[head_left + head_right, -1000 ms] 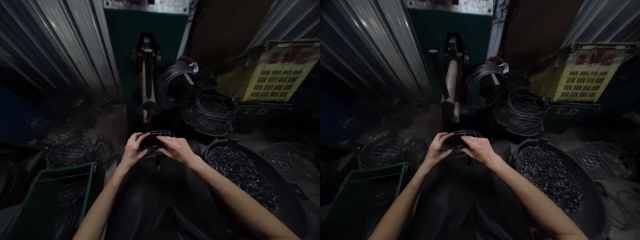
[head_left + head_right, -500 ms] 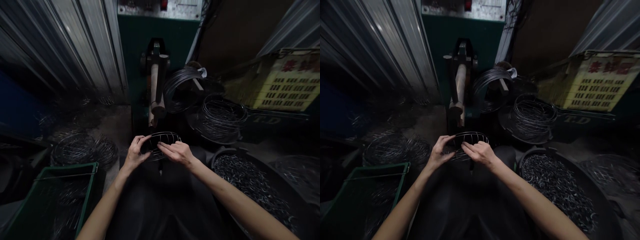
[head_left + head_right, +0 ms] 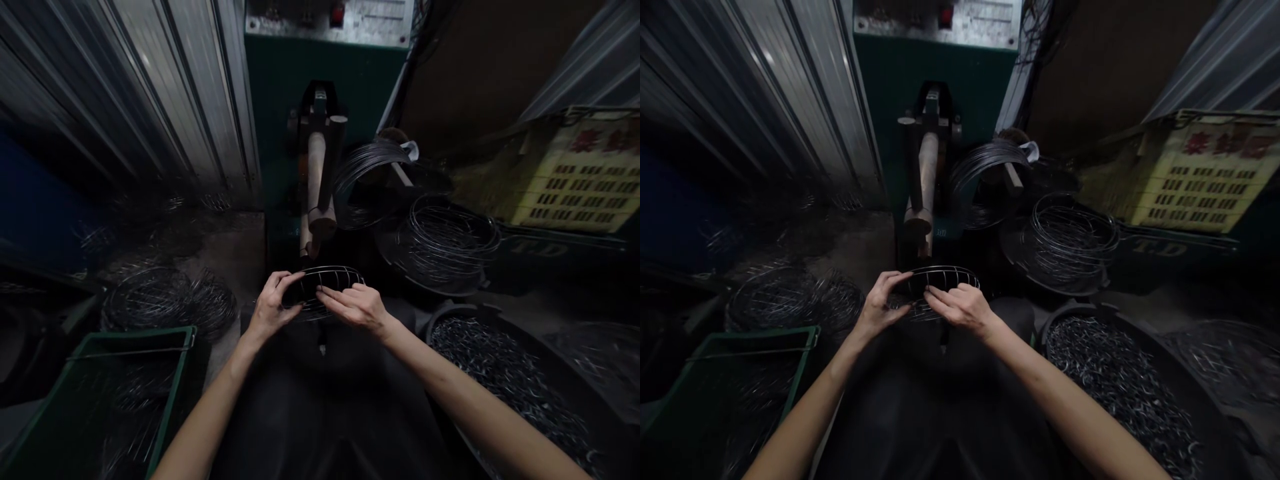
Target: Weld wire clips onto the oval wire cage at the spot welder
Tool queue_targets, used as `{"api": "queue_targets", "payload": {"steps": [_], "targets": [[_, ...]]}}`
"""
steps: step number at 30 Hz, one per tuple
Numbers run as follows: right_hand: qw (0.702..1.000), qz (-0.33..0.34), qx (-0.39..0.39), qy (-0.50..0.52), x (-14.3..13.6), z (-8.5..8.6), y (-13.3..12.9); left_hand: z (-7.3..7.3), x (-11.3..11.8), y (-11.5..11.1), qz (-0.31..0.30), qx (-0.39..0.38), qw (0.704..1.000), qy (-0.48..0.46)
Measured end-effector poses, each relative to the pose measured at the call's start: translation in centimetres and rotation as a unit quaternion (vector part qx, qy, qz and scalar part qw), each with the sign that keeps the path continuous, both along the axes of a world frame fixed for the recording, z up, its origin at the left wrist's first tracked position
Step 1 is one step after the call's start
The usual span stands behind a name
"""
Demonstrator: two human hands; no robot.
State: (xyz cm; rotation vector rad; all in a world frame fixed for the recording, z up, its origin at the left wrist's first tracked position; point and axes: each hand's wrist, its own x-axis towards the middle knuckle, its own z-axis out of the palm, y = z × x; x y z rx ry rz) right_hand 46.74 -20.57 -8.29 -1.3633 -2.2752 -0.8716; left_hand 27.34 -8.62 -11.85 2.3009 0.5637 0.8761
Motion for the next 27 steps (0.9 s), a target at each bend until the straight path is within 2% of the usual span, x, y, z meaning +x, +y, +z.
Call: {"api": "queue_targets", "payload": {"steps": [10, 20, 27], "targets": [[0.999, -0.01, 0.016, -0.036, 0.5, -0.5, 1.4, -0.6, 0.8, 1.4, 0.029, 0.019, 0.999, -0.011], [0.999, -0.001, 0.027, -0.039, 1.1, -1.0, 2.8, -1.2, 1.4, 3.0, 0.028, 0.028, 0.999, -0.004], [0.998, -0.012, 0.047, -0.033, 1.0, -2.1, 3.2, -1.0, 1.3, 3.6, 0.015, 0.049, 0.999, 0.006]]}}
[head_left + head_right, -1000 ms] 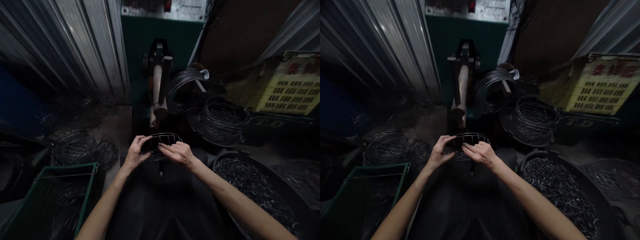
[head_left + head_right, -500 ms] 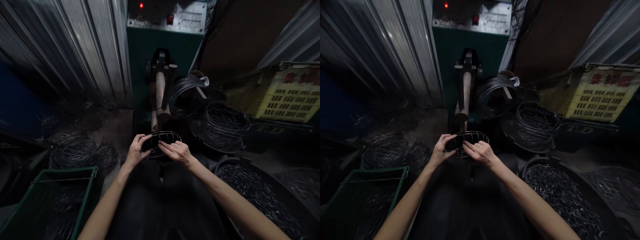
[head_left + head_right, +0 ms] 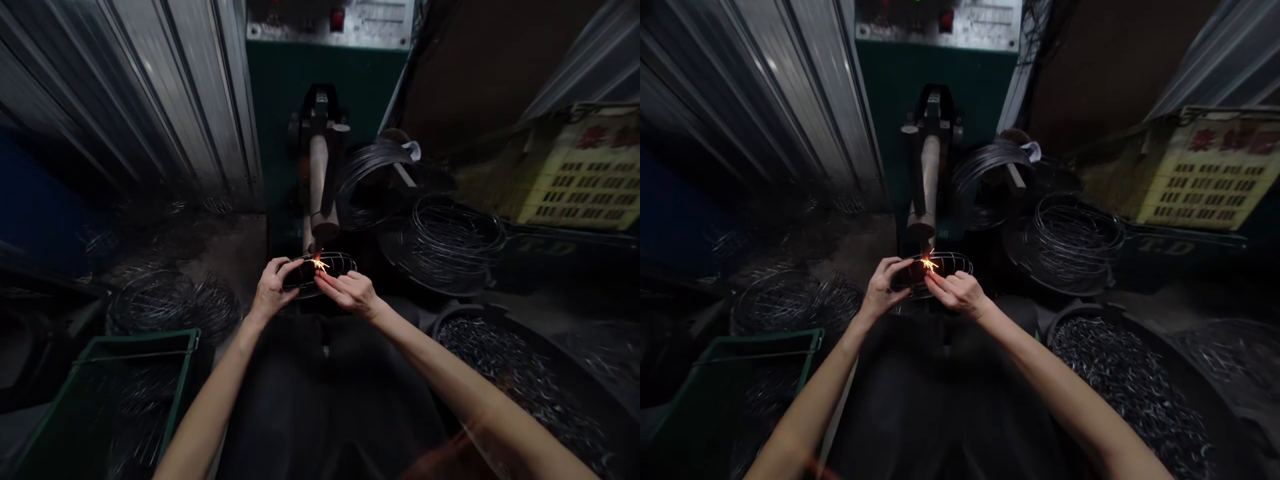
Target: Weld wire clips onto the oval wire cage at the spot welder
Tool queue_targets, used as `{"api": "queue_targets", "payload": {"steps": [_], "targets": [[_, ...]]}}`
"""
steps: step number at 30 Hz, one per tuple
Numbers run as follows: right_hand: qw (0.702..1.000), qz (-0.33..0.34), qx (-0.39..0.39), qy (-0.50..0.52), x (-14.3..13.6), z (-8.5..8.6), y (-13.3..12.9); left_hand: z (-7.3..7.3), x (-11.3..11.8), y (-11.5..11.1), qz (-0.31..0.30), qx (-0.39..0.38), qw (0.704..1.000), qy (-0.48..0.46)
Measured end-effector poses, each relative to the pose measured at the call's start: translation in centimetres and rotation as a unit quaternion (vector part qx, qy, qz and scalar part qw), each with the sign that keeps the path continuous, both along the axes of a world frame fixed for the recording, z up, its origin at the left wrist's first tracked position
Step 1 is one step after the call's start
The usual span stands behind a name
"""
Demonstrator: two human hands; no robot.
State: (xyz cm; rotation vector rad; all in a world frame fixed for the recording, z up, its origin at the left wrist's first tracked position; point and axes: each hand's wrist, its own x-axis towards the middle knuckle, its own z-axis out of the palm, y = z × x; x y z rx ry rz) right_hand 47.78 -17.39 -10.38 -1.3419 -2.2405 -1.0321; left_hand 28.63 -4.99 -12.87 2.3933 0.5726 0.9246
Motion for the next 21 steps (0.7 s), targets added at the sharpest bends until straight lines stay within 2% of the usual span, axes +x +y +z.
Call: {"api": "queue_targets", "payload": {"steps": [3, 8, 11, 14, 16, 18, 19, 20, 21], "targets": [[1.0, -0.015, -0.017, 0.017, -0.1, -0.4, 0.1, -0.5, -0.5, 0.1, -0.009, 0.013, 1.0, -0.002], [0.993, -0.073, -0.078, 0.053, -1.0, 0.4, -1.3, -1.6, -1.5, 0.3, 0.046, -0.021, 0.999, 0.0], [0.985, -0.088, -0.056, 0.137, -2.2, 1.1, -4.5, -1.8, -1.3, 0.2, 0.055, -0.023, 0.998, 0.009], [0.964, -0.09, -0.07, 0.241, -2.8, 0.6, -9.9, -2.1, -0.9, -1.0, 0.072, -0.045, 0.996, -0.005], [0.93, -0.158, -0.088, 0.321, -2.2, -0.5, -13.9, -2.3, -1.3, -2.5, 0.057, -0.056, 0.997, -0.003], [0.861, -0.298, -0.066, 0.407, -0.8, -2.0, -17.2, -2.5, -2.4, -4.4, 0.017, -0.055, 0.998, 0.006], [0.827, -0.329, -0.046, 0.453, 0.0, -2.8, -18.3, -2.6, -3.2, -5.4, 0.002, -0.058, 0.998, 0.008], [0.803, -0.33, -0.053, 0.493, 0.7, -3.6, -18.9, -2.5, -4.1, -6.4, 0.003, -0.068, 0.998, 0.001], [0.793, -0.316, -0.068, 0.516, 1.1, -4.3, -19.1, -2.3, -5.1, -7.5, 0.021, -0.085, 0.996, -0.016]]}}
